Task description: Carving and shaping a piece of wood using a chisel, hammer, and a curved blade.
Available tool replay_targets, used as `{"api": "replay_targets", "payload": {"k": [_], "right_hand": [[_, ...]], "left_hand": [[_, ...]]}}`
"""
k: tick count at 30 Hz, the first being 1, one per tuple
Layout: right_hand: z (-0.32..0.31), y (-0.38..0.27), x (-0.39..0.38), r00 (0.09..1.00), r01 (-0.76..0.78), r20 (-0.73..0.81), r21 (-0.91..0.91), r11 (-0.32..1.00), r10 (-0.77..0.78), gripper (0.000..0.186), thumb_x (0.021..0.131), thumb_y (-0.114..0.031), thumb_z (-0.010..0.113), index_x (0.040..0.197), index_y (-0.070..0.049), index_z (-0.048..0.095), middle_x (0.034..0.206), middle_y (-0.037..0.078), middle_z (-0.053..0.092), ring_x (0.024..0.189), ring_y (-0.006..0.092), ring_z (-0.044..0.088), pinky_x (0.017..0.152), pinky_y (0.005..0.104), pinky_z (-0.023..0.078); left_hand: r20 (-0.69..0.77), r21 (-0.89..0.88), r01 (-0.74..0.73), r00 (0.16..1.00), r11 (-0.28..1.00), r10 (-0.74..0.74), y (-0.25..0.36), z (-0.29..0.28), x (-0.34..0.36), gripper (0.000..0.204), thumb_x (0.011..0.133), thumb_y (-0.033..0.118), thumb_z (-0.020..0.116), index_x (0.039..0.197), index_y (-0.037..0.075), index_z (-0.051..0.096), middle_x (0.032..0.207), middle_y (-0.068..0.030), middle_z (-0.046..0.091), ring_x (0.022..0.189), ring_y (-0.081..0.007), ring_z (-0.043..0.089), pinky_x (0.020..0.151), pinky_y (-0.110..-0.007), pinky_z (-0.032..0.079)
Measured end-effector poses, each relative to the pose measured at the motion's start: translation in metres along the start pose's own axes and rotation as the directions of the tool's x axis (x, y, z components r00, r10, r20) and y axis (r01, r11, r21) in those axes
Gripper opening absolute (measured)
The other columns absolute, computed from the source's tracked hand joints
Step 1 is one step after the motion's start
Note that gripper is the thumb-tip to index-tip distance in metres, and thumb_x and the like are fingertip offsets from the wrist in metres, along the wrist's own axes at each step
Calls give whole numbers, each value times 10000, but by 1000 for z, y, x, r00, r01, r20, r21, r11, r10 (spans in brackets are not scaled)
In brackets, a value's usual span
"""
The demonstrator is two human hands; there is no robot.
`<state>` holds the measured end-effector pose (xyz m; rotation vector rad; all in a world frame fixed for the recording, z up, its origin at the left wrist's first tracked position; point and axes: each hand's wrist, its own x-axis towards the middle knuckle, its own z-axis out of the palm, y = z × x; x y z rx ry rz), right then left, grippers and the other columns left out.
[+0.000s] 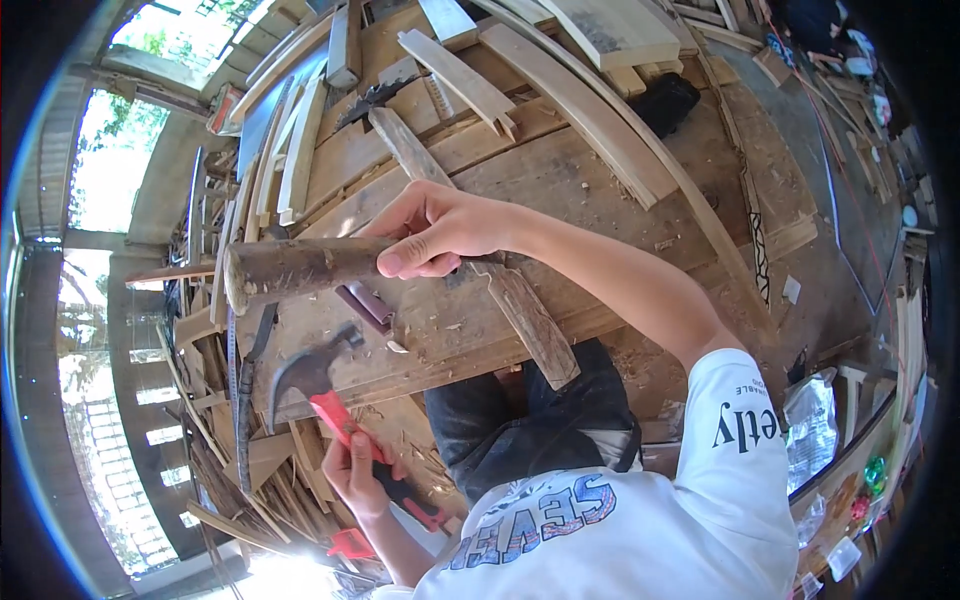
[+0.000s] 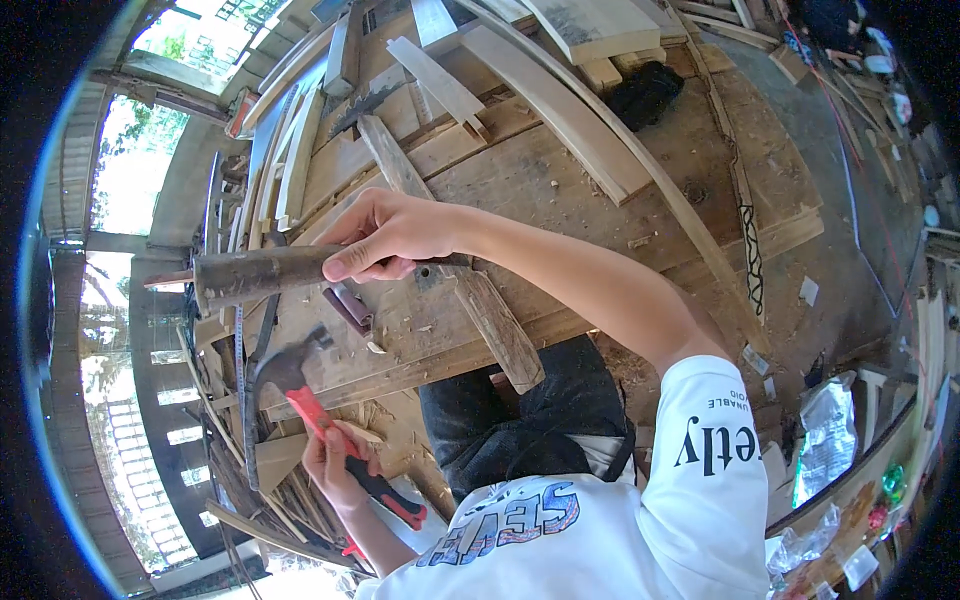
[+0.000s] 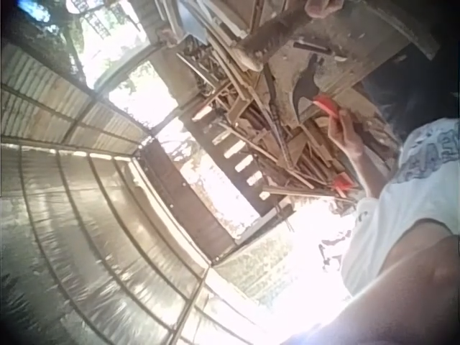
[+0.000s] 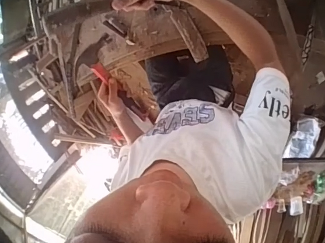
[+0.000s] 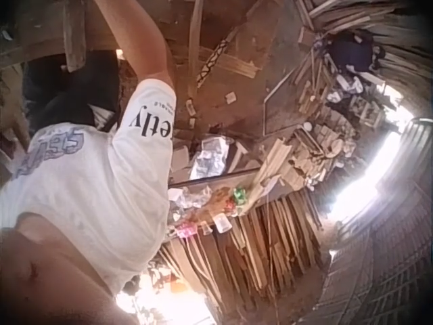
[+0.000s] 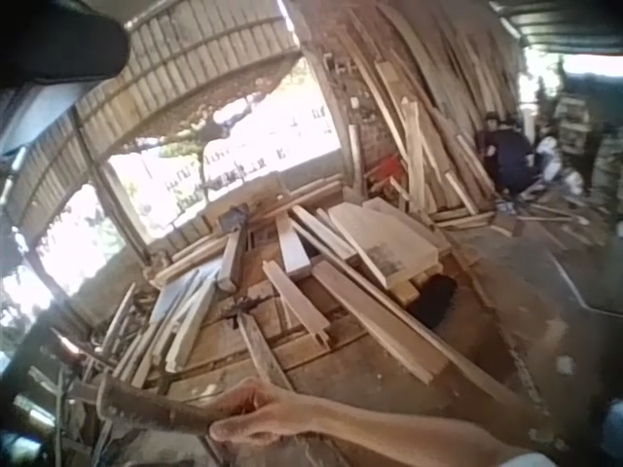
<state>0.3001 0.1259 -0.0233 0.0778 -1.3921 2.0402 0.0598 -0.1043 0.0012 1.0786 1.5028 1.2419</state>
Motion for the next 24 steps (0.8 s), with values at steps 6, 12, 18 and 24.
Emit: {"api": "replay_targets", "payload": {"k": [6,12,18,24], "right_hand": [[0,3,0,999,13,-47,-33,999,-15,413,866,-230,702,1210,-14,627,594,-31,442,469,36,314,419,214,223],[-1,8,0,996,63,-62,-109,992,-70,369,868,-293,701,1124,-29,677,549,-47,419,434,30,323,395,218,217],[-1,5,1,999,23,-38,-149,989,-29,407,841,-278,730,1151,-23,669,597,-28,481,452,22,335,402,203,229],[-8,7,-7,998,46,-25,-162,986,-51,408,837,-269,734,1150,-16,666,605,-22,492,450,25,336,398,201,235]], "left_hand": [[-166,-2,-366,918,931,360,73,-10,18,366,978,365,486,932,2,467,556,-76,458,357,-147,426,305,-274,343],[-68,342,-425,878,838,473,107,-3,26,342,999,331,446,878,11,450,549,-56,457,378,-101,426,347,-246,368],[14,105,-451,892,886,452,142,-28,24,341,999,321,458,913,-8,444,572,-53,446,381,-109,415,338,-247,344],[-34,250,-286,952,925,303,102,6,23,308,1004,290,460,1027,-16,478,594,-52,456,395,-102,393,353,-229,319]]}}
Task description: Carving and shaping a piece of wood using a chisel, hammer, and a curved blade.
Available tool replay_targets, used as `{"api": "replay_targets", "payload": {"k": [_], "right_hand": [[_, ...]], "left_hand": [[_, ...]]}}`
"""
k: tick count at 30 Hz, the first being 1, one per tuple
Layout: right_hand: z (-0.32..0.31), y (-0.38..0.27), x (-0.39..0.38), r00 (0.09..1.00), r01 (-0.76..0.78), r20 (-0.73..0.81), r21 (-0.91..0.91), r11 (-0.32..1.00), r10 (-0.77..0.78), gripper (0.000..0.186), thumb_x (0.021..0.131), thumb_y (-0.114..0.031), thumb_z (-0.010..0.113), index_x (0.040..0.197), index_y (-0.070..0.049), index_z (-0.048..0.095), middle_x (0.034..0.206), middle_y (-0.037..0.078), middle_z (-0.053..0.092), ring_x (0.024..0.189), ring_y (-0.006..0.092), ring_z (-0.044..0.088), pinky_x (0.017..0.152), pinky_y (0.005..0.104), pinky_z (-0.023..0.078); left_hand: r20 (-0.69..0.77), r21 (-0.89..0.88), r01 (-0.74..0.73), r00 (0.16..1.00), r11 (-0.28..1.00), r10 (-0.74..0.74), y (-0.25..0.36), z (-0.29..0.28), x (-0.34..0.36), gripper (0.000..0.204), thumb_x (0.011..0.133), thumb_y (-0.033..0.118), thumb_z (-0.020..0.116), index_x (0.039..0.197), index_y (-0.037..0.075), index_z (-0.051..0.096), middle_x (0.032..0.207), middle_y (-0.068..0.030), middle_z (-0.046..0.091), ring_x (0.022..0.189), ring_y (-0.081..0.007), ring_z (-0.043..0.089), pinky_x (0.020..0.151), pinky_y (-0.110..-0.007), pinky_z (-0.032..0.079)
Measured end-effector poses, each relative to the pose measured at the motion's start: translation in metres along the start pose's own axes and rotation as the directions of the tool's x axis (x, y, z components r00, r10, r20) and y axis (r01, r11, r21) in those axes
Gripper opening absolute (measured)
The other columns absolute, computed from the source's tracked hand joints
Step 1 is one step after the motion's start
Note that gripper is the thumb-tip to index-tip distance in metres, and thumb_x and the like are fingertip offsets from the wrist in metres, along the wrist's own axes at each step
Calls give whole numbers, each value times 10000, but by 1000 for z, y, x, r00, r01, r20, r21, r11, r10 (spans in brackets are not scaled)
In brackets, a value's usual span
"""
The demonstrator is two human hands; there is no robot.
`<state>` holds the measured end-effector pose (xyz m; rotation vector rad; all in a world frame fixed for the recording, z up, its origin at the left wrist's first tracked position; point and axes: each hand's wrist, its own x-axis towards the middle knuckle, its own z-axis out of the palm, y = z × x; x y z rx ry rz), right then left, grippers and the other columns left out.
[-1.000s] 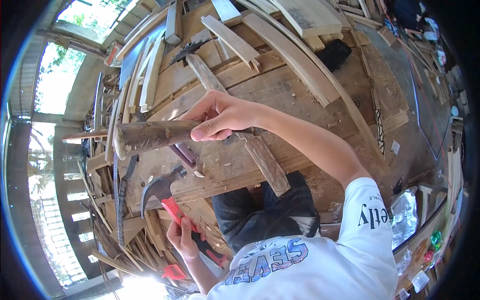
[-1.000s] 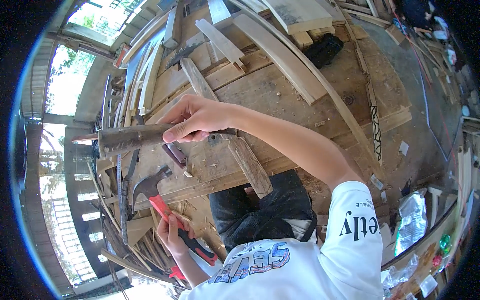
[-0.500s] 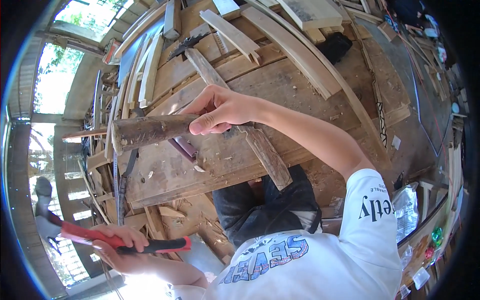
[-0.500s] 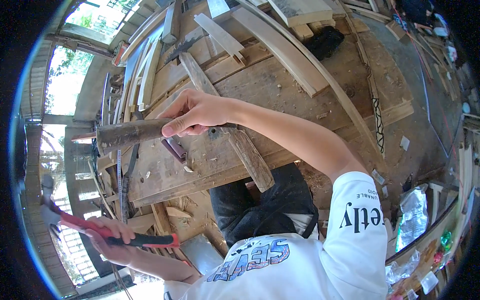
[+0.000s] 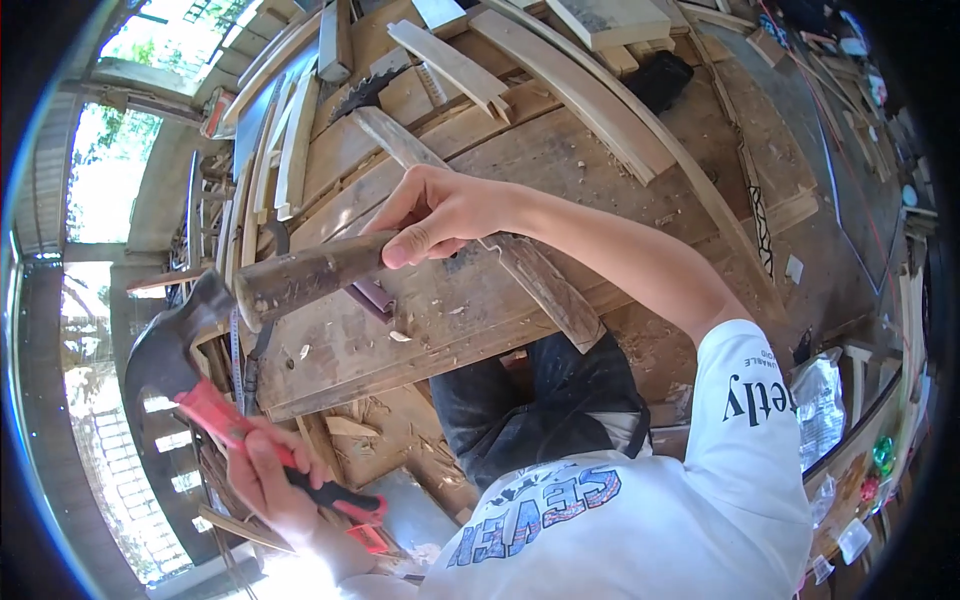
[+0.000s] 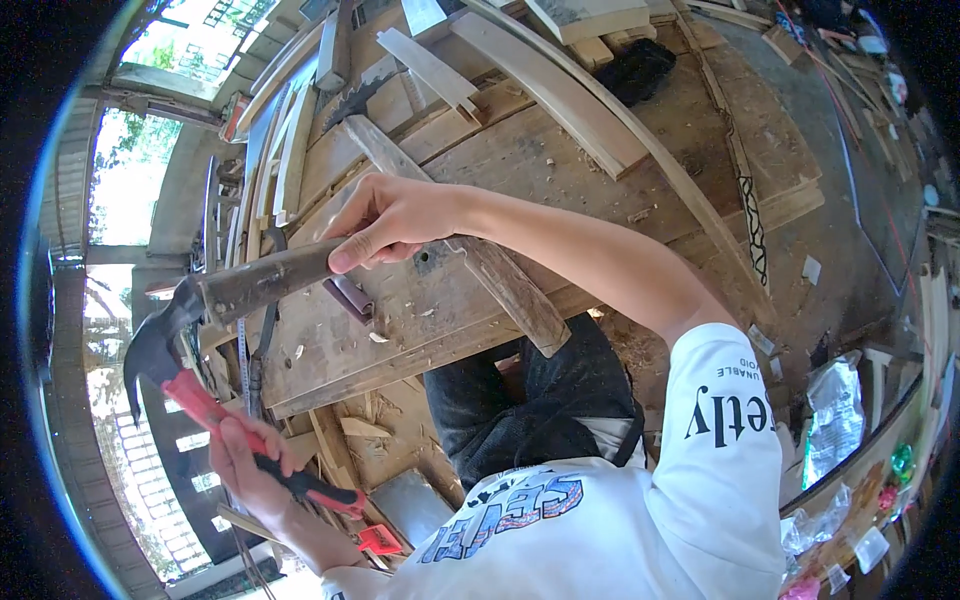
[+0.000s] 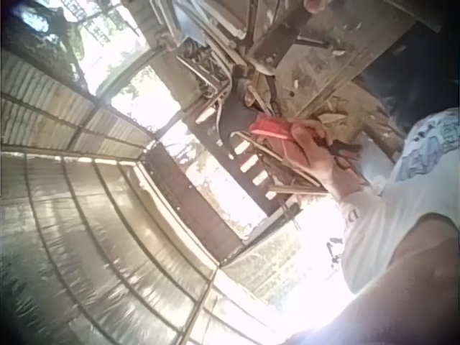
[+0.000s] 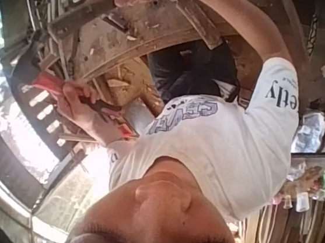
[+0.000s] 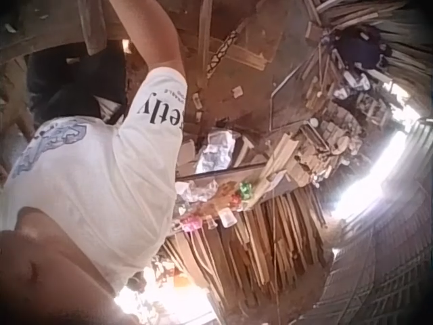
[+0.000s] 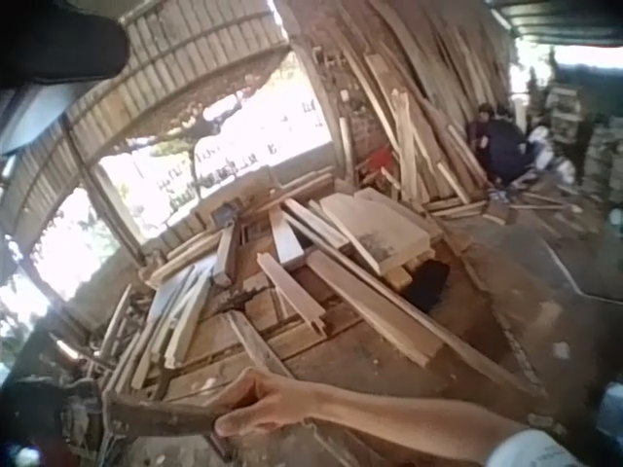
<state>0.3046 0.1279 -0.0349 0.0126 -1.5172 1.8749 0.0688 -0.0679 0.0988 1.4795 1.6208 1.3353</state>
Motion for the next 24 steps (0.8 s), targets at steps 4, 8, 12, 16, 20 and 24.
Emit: {"api": "replay_targets", "payload": {"k": [4,8,12,16,20,24], "right_hand": [[6,-2,9,999,-49,13,18,999,49,402,838,-262,732,1145,-11,666,599,-24,489,450,25,346,396,200,239],[1,-4,7,997,-70,30,-7,998,70,392,831,-255,738,1127,-6,674,595,-24,511,448,23,361,388,200,242],[-6,-4,1,989,-141,36,-109,984,145,361,835,-248,734,1103,-10,688,607,-23,540,451,21,373,385,198,246],[4,-2,10,969,-239,15,-157,958,245,380,848,-312,720,1052,8,696,530,-17,473,407,41,344,371,217,225],[5,-3,8,961,-277,-22,-79,958,276,334,895,-320,662,981,-1,704,529,-7,467,400,40,347,364,212,235],[-13,-12,2,994,-99,-37,63,993,101,306,942,-302,591,850,-22,671,530,30,499,373,54,358,344,216,246]], "left_hand": [[-186,-137,-219,964,966,192,13,-19,-1,374,989,376,484,991,2,469,586,-52,429,393,-120,410,350,-241,355],[-88,84,-130,987,988,137,1,-1,0,321,996,329,476,951,11,478,593,-45,442,410,-101,413,372,-232,354],[100,47,96,990,994,-100,-11,-29,-3,284,1005,257,446,905,-6,482,598,-48,454,432,-93,403,372,-228,335],[72,8,172,982,985,-172,-40,-43,-13,293,1006,263,451,897,-8,481,572,-54,443,393,-115,413,359,-242,334],[25,-20,216,976,976,-215,-73,-43,-10,267,1006,226,464,879,-9,483,580,-66,457,387,-106,408,356,-241,348],[-12,445,156,986,882,-168,-105,-33,15,309,972,234,537,753,16,541,535,-43,515,463,-124,508,413,-276,350]]}}
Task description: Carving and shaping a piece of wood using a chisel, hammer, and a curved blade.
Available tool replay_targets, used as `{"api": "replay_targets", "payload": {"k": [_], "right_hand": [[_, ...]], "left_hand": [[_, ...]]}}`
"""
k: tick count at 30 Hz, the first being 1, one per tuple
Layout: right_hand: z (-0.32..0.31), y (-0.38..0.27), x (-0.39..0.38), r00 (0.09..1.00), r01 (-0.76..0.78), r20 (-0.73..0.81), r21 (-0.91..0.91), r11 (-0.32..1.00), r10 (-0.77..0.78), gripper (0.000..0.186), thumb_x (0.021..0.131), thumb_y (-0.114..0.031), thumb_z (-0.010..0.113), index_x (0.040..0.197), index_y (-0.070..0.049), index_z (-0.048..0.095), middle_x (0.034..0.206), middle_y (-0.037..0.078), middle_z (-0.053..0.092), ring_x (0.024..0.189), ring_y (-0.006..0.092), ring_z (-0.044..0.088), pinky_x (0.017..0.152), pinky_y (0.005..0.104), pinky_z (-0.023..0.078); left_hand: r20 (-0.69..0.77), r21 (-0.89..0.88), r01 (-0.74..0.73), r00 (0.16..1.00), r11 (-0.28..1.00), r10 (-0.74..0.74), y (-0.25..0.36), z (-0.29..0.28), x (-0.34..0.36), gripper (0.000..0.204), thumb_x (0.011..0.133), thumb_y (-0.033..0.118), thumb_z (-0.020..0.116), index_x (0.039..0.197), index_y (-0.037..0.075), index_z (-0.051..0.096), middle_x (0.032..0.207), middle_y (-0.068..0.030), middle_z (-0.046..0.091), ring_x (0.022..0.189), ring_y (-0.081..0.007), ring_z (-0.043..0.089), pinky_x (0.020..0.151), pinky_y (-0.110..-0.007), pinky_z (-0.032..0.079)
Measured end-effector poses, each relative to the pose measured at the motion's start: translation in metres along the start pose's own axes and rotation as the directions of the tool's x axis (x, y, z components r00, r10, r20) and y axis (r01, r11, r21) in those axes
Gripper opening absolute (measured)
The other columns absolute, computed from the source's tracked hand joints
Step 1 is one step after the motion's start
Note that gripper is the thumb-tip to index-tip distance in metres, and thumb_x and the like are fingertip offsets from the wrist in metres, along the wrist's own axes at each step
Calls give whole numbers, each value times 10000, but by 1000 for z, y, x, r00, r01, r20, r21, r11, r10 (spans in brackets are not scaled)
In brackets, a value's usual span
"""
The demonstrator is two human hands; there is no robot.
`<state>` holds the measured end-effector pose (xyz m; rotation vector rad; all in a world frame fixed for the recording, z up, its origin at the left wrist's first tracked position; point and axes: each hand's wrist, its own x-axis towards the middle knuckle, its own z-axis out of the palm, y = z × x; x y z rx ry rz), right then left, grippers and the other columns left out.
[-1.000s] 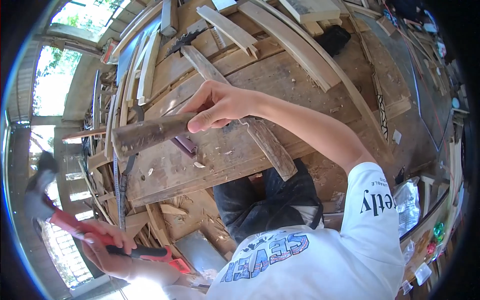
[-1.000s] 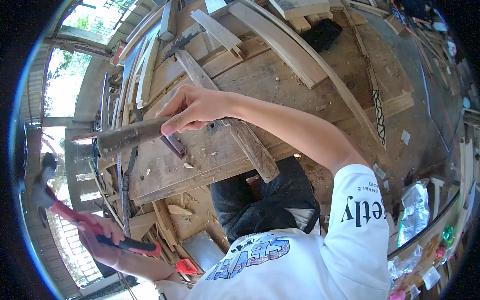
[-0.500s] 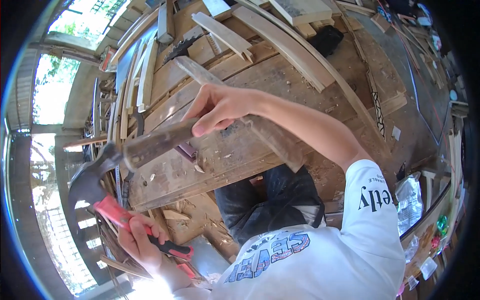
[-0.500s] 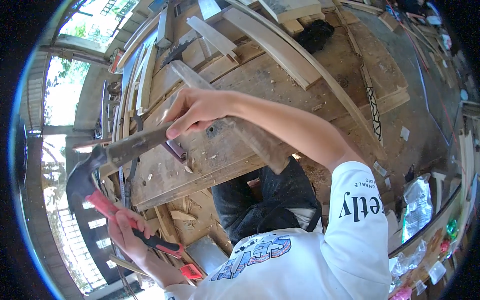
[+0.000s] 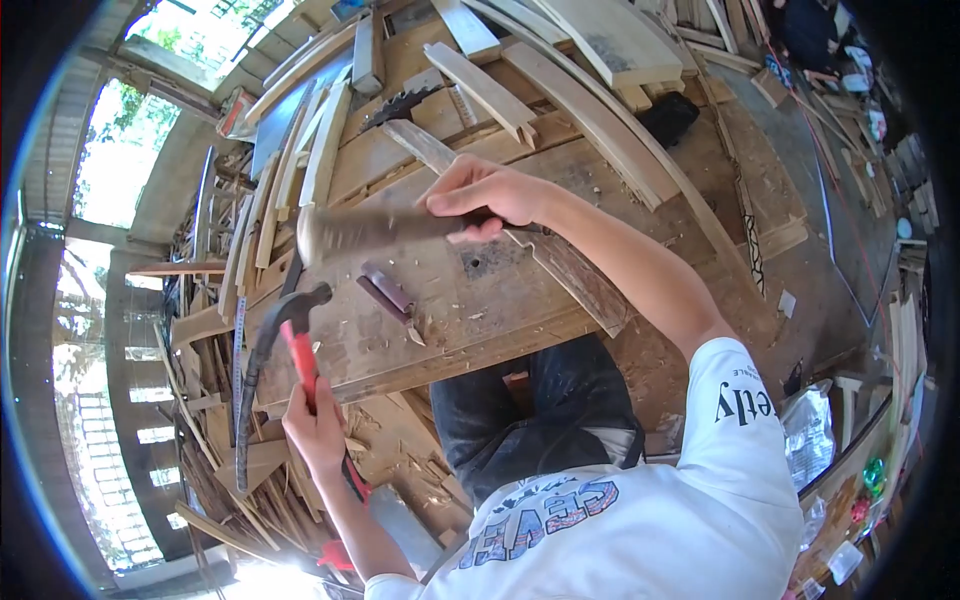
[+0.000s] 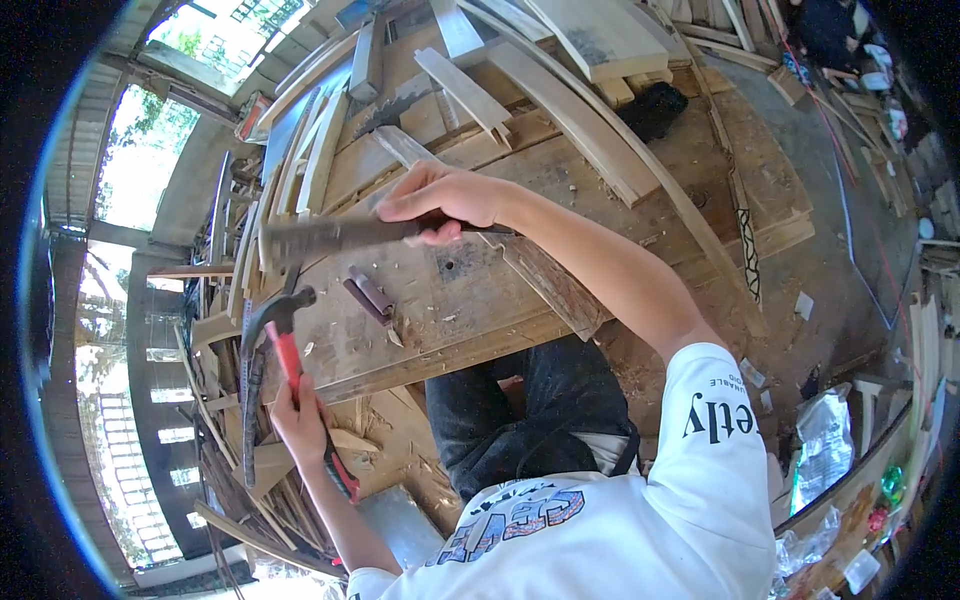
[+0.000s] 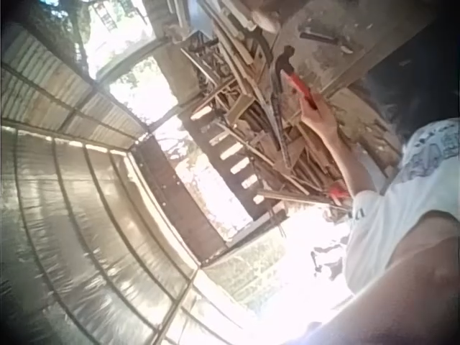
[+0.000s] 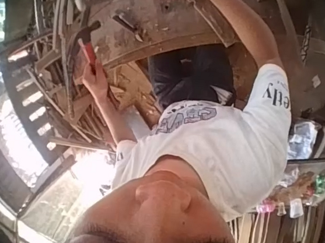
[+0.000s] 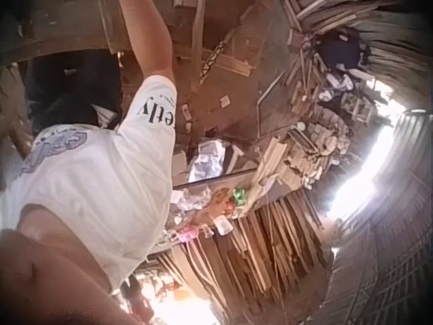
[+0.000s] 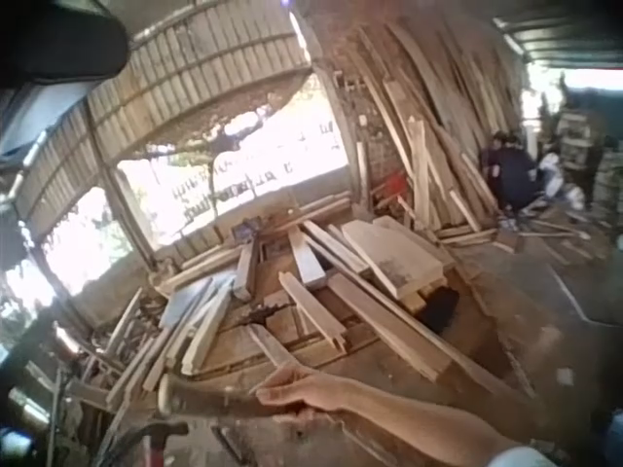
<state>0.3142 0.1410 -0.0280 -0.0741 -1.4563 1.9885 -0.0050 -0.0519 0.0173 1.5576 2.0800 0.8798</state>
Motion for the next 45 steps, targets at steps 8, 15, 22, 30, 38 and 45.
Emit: {"api": "replay_targets", "payload": {"k": [8,15,22,30,38,45], "right_hand": [[-13,-13,-6,988,130,-86,54,990,-125,297,934,-277,601,995,1,686,578,54,533,379,61,376,345,205,266],[-6,-25,-6,952,260,-157,-46,965,-264,335,940,-297,589,1074,-4,680,585,37,523,409,64,404,387,209,300],[19,-21,-7,998,9,-50,-412,911,-33,254,896,-240,665,1061,-53,709,618,7,594,480,36,451,431,195,329],[96,-26,-41,995,95,100,-911,402,-8,247,832,-314,689,965,-108,711,755,80,670,664,263,613,649,369,493],[153,27,-149,313,-624,-624,-704,341,-716,211,779,-161,727,937,-56,633,861,67,617,780,221,571,698,320,447],[156,64,-171,50,-360,-984,-176,916,-170,320,882,-308,686,860,3,613,603,40,600,464,90,524,437,207,381]], "left_hand": [[-16,474,-222,965,852,260,-12,36,38,298,868,314,657,923,22,658,627,-159,583,569,-304,567,598,-402,447],[3,645,-392,859,656,511,1,51,57,317,831,272,674,1075,71,664,1142,-75,591,1092,-294,494,914,-452,362],[-430,-138,-684,693,717,578,93,42,9,737,761,317,757,1348,10,431,1357,-152,460,1157,-277,472,854,-396,414],[287,175,-653,750,737,596,88,36,-32,496,721,116,754,1203,107,637,817,-96,650,621,-267,629,573,-341,504],[107,-128,-501,851,856,514,64,35,-44,458,730,-24,709,1178,-50,616,789,-133,651,643,-125,578,617,-233,449],[166,-146,-446,869,883,466,78,47,-67,409,739,5,724,1141,-8,652,731,-127,641,594,-183,602,581,-255,463]]}}
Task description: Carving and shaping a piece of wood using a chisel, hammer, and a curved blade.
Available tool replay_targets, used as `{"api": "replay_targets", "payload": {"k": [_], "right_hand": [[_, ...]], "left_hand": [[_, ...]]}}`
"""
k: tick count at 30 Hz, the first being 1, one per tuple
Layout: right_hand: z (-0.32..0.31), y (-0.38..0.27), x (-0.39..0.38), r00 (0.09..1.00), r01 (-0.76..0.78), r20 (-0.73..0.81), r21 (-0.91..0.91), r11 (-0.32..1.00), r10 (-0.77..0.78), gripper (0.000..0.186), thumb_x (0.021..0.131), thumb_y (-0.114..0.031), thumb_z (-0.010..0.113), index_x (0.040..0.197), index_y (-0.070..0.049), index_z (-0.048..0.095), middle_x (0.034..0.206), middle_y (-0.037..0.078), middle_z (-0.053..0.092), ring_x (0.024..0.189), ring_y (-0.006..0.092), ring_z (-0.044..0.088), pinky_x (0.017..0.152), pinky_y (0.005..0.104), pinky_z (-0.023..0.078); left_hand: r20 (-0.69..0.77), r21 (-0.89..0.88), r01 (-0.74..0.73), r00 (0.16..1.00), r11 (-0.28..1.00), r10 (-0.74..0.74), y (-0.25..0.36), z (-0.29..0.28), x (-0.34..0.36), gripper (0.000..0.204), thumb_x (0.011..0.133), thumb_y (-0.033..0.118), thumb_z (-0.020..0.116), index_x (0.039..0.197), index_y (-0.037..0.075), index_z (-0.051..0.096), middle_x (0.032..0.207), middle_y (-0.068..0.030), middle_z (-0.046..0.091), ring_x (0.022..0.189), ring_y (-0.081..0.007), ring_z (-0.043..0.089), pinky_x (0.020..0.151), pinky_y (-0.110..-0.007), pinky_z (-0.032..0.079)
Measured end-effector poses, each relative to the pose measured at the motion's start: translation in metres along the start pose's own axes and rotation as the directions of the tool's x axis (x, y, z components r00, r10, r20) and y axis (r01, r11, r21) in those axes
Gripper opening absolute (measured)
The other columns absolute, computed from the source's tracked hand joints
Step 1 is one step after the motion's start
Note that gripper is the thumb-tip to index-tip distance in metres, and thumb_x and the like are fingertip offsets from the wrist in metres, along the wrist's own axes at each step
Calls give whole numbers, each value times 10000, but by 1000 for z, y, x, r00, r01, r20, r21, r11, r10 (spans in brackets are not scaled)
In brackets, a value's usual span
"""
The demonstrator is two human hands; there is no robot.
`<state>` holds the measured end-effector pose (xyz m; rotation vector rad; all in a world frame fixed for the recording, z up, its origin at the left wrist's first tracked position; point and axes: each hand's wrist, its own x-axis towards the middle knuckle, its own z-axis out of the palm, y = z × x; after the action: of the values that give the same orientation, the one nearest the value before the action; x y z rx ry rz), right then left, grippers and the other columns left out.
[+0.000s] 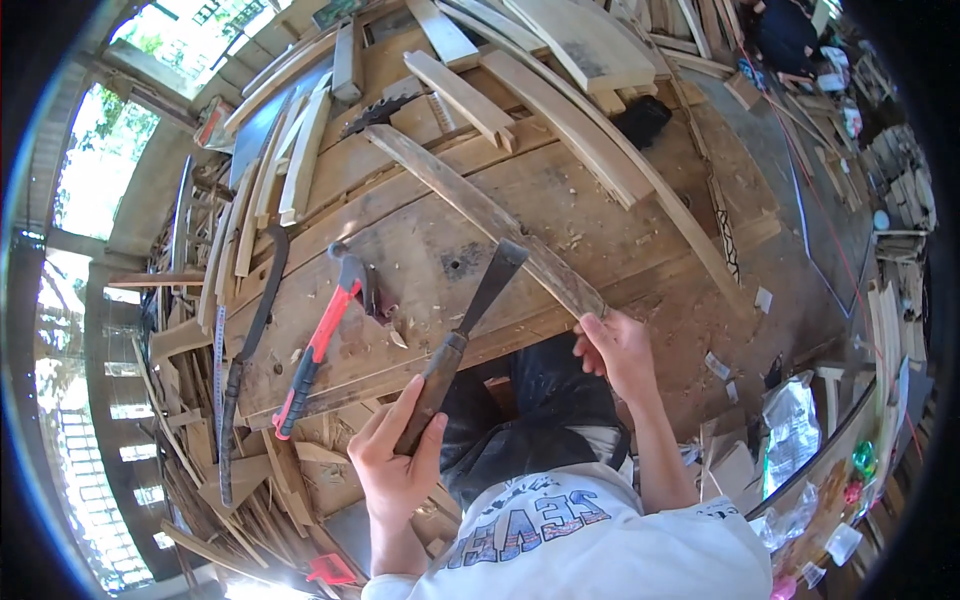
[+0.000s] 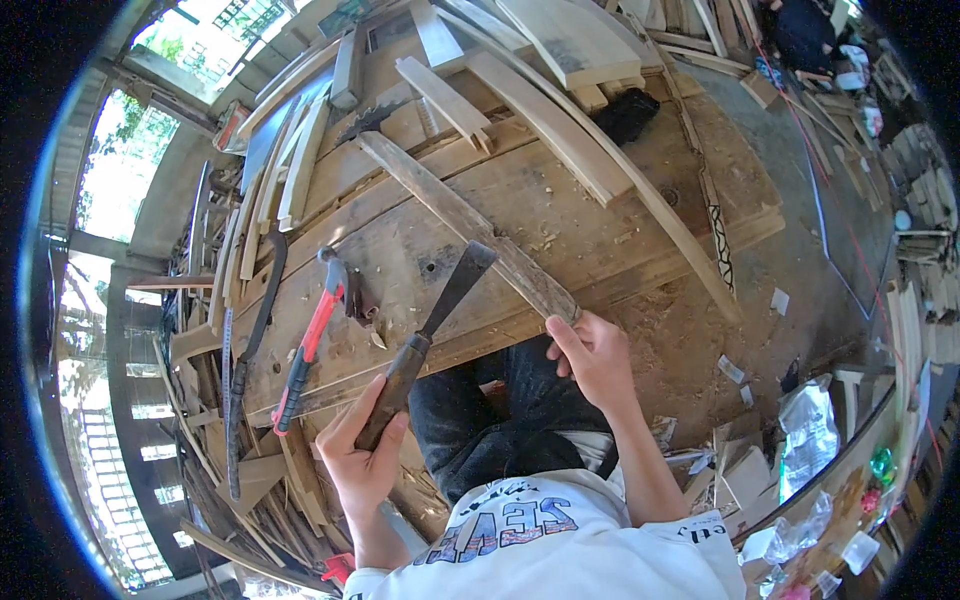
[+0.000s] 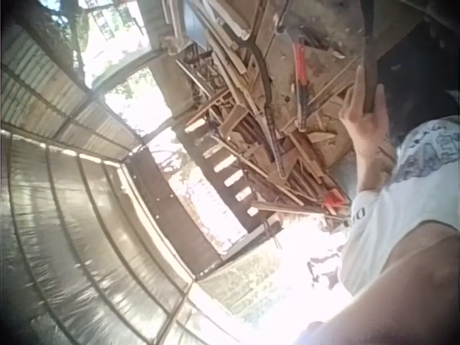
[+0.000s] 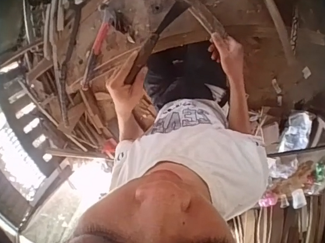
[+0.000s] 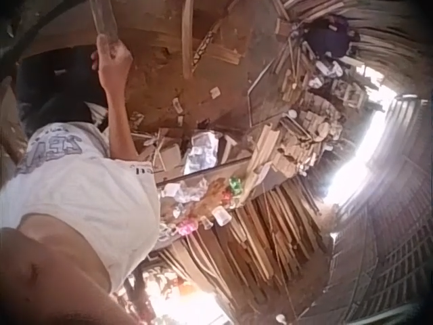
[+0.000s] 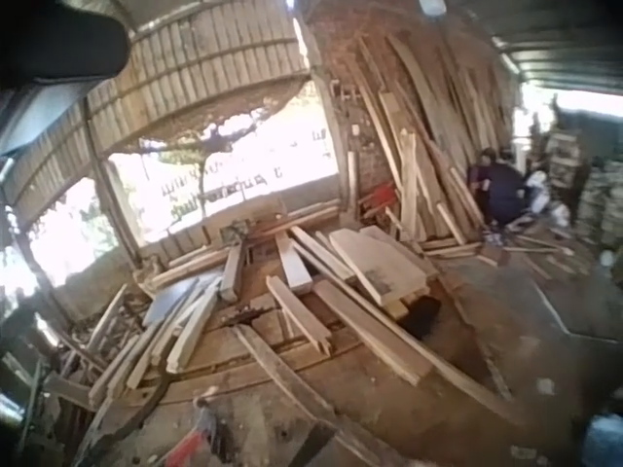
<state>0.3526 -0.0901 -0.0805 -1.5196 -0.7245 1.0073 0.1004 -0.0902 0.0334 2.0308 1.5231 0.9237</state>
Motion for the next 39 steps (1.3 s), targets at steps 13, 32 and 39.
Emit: {"api": "replay_targets", "payload": {"k": [13,32,39], "right_hand": [[53,-2,-5,563,-560,762,68,826,319,373,942,-358,576,934,13,619,687,82,613,440,85,483,400,216,368],[102,13,-52,852,-260,511,218,941,117,254,964,-260,569,973,-6,548,653,-9,493,530,55,450,444,198,319],[119,32,-86,865,-180,499,228,957,44,247,958,-226,564,977,20,563,683,5,561,599,55,490,534,234,411]], "left_hand": [[-67,108,214,976,971,-208,25,18,-42,393,778,38,708,1164,12,642,879,-154,645,675,-263,650,597,-301,512],[63,280,251,958,927,-278,40,-2,-44,418,826,33,640,1242,49,607,671,-133,542,497,-251,526,481,-342,434],[42,329,149,984,932,-172,2,37,-15,480,869,148,601,1339,90,523,652,-122,523,455,-269,532,427,-376,467]]}}
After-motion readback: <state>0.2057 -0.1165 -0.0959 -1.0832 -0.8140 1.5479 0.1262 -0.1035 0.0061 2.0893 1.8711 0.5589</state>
